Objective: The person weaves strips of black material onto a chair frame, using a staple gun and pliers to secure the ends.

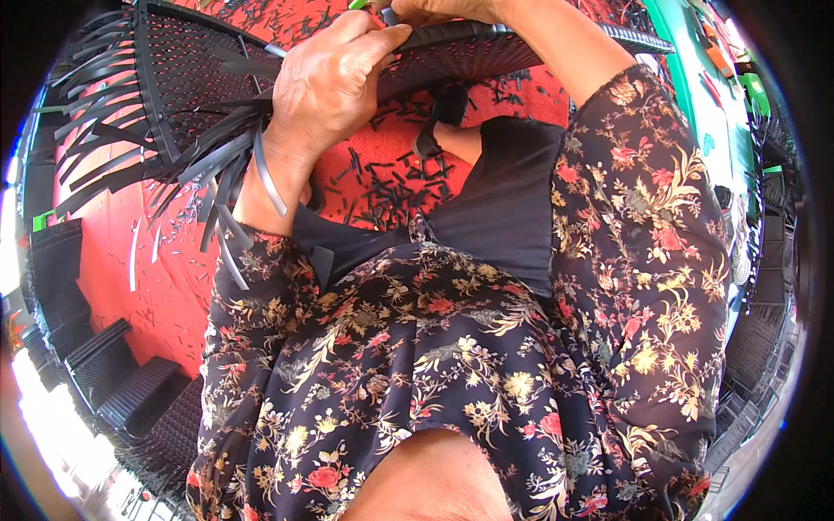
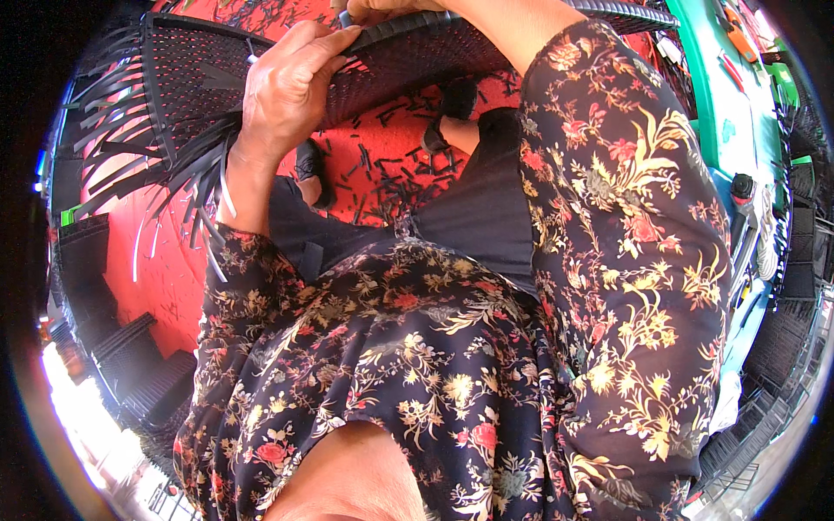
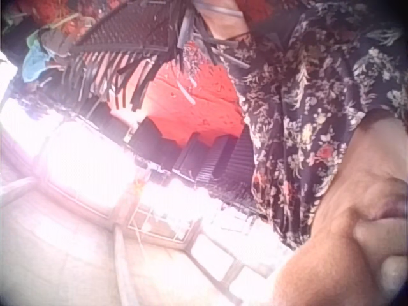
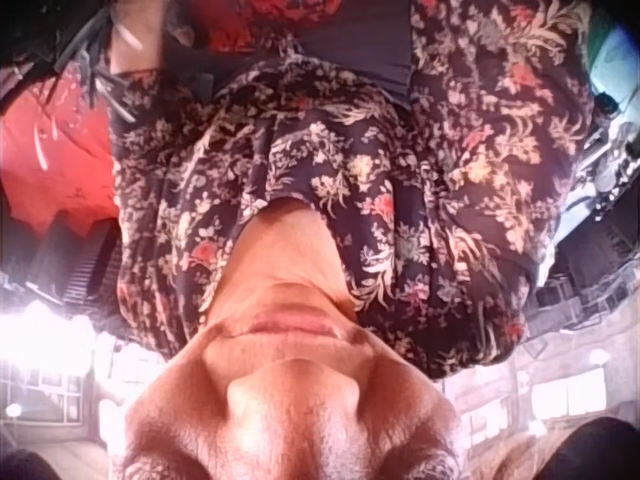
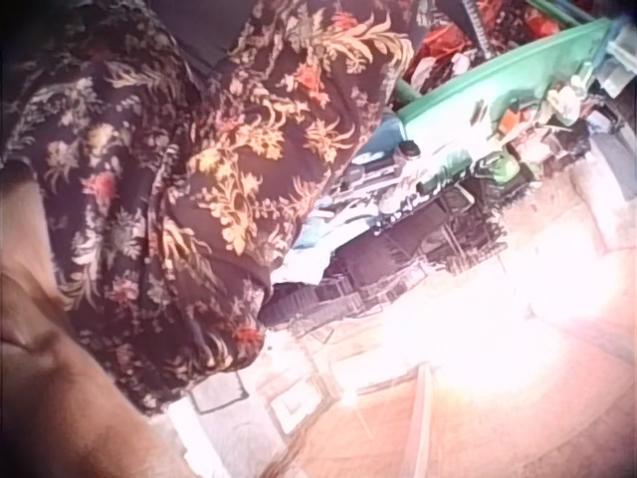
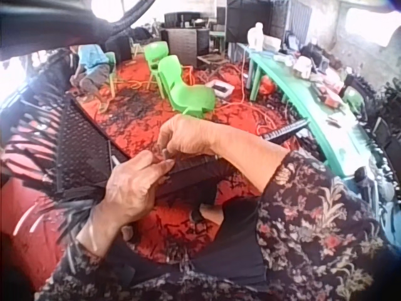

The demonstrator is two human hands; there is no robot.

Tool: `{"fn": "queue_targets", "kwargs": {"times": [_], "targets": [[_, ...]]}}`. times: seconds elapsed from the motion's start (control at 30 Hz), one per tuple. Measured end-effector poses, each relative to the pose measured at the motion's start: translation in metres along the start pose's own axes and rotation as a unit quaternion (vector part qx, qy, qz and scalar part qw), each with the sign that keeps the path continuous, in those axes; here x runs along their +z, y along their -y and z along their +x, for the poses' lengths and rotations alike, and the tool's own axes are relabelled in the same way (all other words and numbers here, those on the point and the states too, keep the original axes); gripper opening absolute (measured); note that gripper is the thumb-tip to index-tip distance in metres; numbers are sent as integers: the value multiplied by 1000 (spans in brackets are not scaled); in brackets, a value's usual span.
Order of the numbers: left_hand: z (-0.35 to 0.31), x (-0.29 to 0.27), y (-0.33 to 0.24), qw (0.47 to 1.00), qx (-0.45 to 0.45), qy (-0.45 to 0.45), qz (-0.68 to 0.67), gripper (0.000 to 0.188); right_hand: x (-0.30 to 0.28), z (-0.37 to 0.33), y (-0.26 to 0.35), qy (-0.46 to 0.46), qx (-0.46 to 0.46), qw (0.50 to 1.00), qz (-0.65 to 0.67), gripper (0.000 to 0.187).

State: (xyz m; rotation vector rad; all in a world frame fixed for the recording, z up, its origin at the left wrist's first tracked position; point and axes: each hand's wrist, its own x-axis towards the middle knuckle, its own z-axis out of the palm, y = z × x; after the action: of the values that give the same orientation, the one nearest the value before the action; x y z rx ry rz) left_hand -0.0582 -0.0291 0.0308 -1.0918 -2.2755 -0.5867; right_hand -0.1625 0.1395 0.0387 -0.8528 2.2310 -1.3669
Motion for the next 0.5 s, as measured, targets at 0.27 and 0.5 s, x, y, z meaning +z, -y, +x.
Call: {"fn": "queue_targets", "kwargs": {"times": [0.27,0.5], "targets": [[6,-15,-17,1000,7,-9,-15,30,-3,-5,8,131,53,990,-1,24],[9,-14,-21,997,-22,-56,-39,15,4,-48,24,-122,-199,943,-236,22]]}}
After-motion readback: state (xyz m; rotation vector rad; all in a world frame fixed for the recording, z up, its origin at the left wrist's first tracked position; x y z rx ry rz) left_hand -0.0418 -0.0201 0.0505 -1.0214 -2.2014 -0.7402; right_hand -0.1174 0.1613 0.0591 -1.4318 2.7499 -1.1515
